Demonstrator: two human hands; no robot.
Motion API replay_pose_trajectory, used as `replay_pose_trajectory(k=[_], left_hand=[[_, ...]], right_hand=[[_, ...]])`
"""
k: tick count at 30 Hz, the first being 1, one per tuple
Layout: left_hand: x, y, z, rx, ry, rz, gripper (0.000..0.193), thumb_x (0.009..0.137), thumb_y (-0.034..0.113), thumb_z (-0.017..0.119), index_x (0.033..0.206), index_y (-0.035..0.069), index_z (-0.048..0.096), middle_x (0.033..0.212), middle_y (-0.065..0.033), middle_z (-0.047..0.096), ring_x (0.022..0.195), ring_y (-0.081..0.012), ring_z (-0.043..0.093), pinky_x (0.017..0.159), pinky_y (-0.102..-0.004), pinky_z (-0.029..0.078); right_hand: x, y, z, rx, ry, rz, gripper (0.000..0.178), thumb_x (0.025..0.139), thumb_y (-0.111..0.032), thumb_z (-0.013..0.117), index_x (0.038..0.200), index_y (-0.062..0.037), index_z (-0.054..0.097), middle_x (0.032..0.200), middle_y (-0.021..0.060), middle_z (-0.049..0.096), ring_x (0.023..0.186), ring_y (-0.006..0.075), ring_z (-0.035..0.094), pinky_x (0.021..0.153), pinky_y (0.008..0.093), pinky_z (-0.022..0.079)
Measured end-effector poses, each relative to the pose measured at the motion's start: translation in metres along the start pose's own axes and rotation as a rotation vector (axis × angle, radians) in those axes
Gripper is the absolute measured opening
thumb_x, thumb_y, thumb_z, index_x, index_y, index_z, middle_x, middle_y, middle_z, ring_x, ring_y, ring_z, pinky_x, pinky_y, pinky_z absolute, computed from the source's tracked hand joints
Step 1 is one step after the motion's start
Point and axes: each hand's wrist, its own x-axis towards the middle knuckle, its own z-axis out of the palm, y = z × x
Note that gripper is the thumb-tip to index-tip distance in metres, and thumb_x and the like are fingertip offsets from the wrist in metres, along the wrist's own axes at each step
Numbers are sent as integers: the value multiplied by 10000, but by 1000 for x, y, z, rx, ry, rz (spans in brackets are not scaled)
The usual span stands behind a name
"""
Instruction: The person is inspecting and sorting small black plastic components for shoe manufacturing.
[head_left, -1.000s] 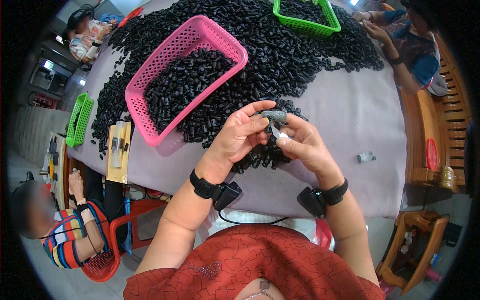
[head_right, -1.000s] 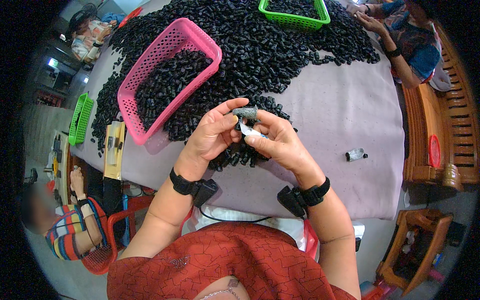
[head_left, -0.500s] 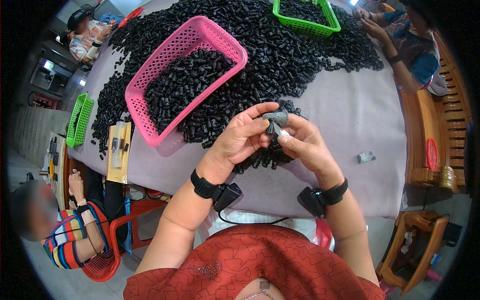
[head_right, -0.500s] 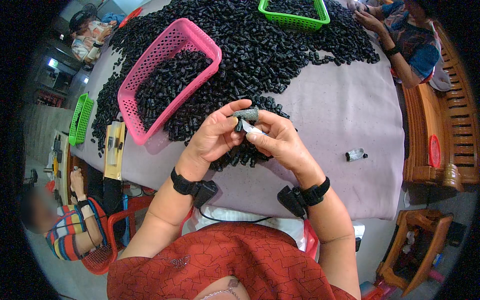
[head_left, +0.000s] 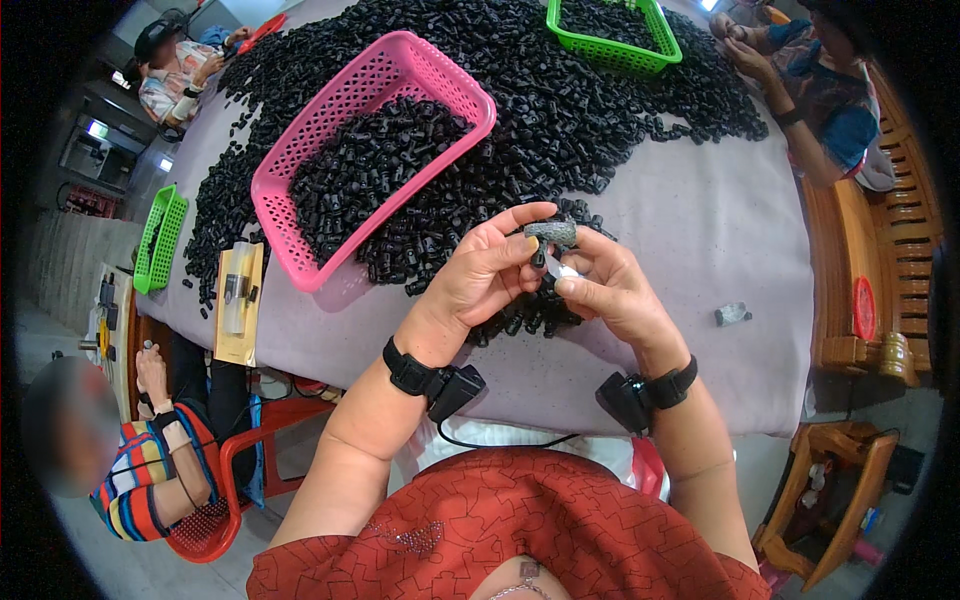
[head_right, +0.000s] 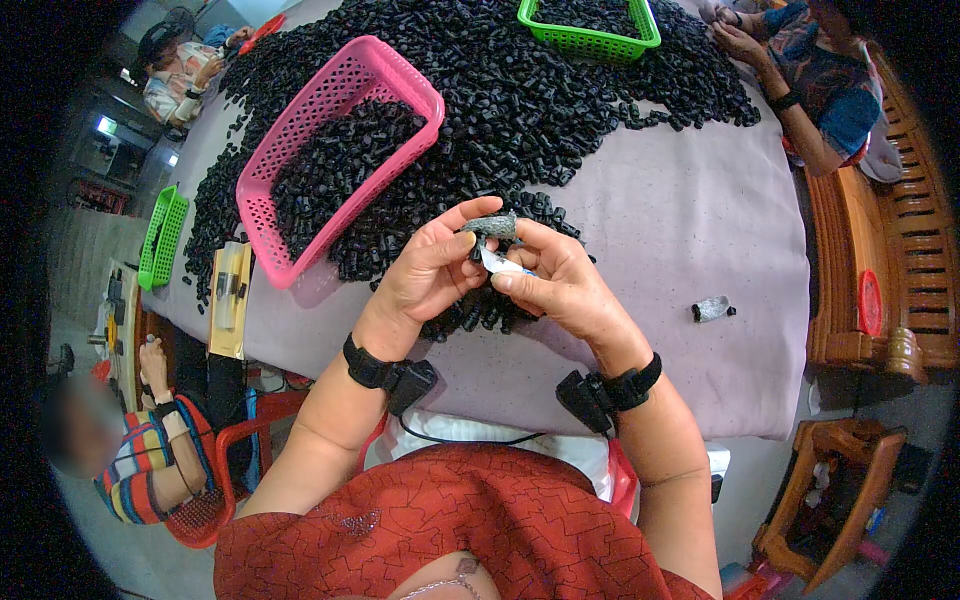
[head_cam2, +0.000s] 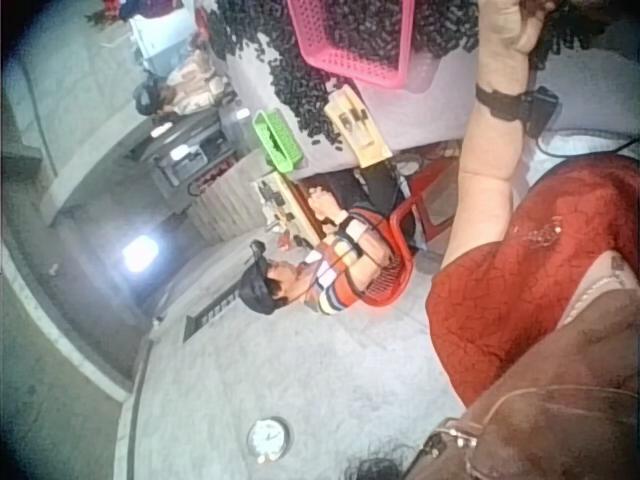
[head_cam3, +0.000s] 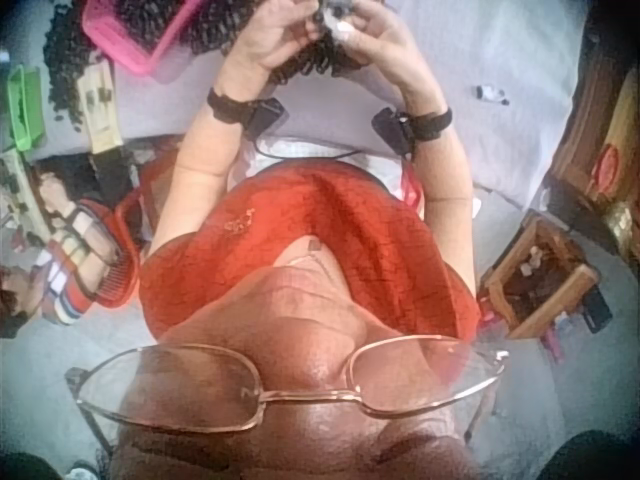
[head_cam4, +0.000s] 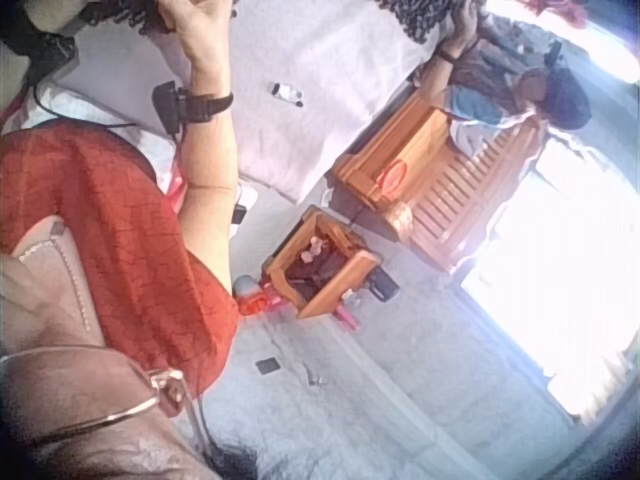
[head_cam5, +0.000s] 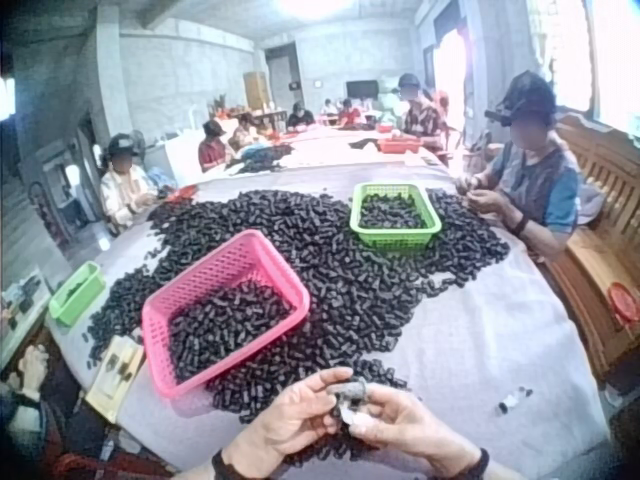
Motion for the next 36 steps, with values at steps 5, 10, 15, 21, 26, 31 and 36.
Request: replay_pose_trajectory(k=[5,10,15,21,26,31,36], left_hand=[[-1,-1,0,17,4,-13,498,902,104,646,1352,34,443,1040,-57,638,708,-69,611,651,-203,549],[0,0,4,54,26,26,500,902,104,643,1353,27,440,1015,-53,647,694,-67,612,639,-202,547],[-2,2,7,94,68,36,499,901,106,642,1349,21,441,982,-48,655,676,-64,615,626,-207,546],[-1,0,5,113,41,28,496,897,109,648,1345,26,450,1002,-47,652,677,-55,609,616,-201,537],[0,0,4,60,26,11,492,899,120,652,1342,33,455,1021,-39,645,695,-52,594,631,-189,528],[-1,0,3,8,-3,-9,447,905,96,641,1316,32,477,996,-49,650,695,-68,609,640,-200,545],[-3,4,9,99,86,25,446,906,109,643,1315,33,483,954,-24,635,679,-64,586,615,-199,518]], right_hand=[[2,-2,-2,-18,7,-8,375,886,-150,676,1205,-24,525,736,-58,529,572,13,405,484,174,288],[-1,0,0,-32,-24,-12,399,882,-152,675,1227,-17,528,744,-62,531,584,8,413,486,169,283],[0,-1,-1,-75,-4,-9,422,878,-164,680,1243,-15,529,761,-60,532,587,9,406,489,173,287],[-1,-2,-3,-61,1,-4,438,879,-157,675,1262,-9,522,759,-57,526,586,13,400,491,179,293],[-1,-2,-3,-37,-34,-5,450,882,-144,669,1280,-5,513,764,-57,526,586,16,401,492,179,299],[3,-3,-2,-34,0,-9,429,881,-122,658,1273,-10,526,758,-59,525,580,14,400,487,178,293],[0,-3,1,-43,35,-15,406,885,-105,637,1268,-11,538,741,-62,503,563,17,388,477,185,282]])
